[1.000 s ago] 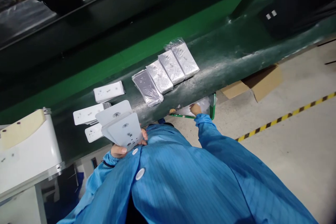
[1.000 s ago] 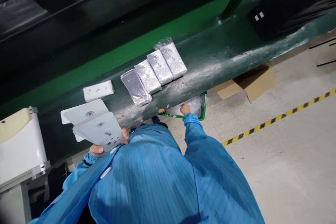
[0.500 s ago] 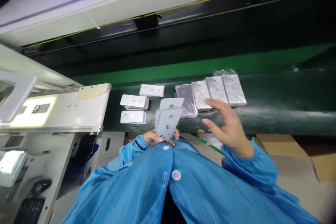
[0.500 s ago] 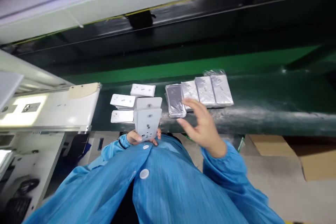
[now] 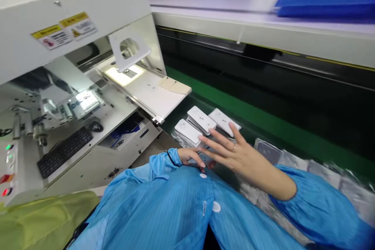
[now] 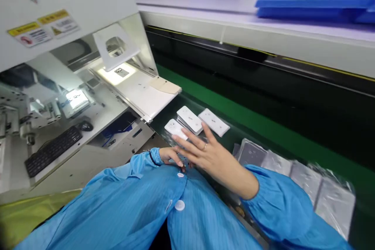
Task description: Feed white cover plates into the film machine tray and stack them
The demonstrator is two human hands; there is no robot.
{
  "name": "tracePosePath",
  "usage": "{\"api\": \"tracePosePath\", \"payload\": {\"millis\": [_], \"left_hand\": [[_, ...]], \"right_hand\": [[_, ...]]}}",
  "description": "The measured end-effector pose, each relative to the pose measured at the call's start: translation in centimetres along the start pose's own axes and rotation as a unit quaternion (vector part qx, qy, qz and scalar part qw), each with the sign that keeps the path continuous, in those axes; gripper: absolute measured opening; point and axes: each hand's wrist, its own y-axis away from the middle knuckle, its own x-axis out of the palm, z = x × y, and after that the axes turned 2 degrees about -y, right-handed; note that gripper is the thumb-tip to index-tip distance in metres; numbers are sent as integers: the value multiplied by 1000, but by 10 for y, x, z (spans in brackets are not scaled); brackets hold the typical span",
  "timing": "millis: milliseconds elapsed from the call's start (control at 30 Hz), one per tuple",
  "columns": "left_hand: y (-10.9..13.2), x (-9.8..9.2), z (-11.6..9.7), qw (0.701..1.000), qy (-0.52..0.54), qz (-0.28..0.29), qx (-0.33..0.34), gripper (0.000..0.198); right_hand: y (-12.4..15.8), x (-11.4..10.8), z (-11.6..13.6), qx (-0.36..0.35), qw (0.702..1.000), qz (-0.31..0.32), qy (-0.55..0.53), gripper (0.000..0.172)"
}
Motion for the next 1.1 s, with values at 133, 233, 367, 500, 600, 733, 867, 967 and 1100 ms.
{"api": "tracePosePath", "payload": {"millis": [133, 233, 367, 500, 600, 733, 867, 967, 1100], "left_hand": [[25, -19, -16, 1000, -17, 23, 6, 45], [48, -39, -22, 993, 69, 27, 94, 80], [67, -59, -22, 967, 110, -74, 220, 98], [51, -60, -15, 918, 128, -259, 272, 61], [40, -59, -15, 857, 226, -339, 315, 45], [48, -65, -24, 837, 283, -295, 364, 50], [61, -76, -29, 838, 299, -316, 329, 57], [65, -85, -26, 823, 309, -357, 315, 62], [70, -95, -24, 794, 336, -413, 293, 60]], "right_hand": [[-34, 16, -16, -67, 996, 37, 37, 54], [-51, 23, -34, 20, 995, 62, 78, 44], [-74, 44, -36, 221, 974, 35, 20, 67], [-101, 85, -13, 313, 943, 19, -108, 74], [-113, 113, -6, 312, 924, -8, -220, 80], [-117, 137, -19, 381, 861, -85, -324, 69], [-123, 157, -32, 425, 785, -63, -447, 53], [-130, 168, -37, 435, 748, -55, -498, 47], [-136, 173, -44, 471, 750, -51, -461, 39]]}}
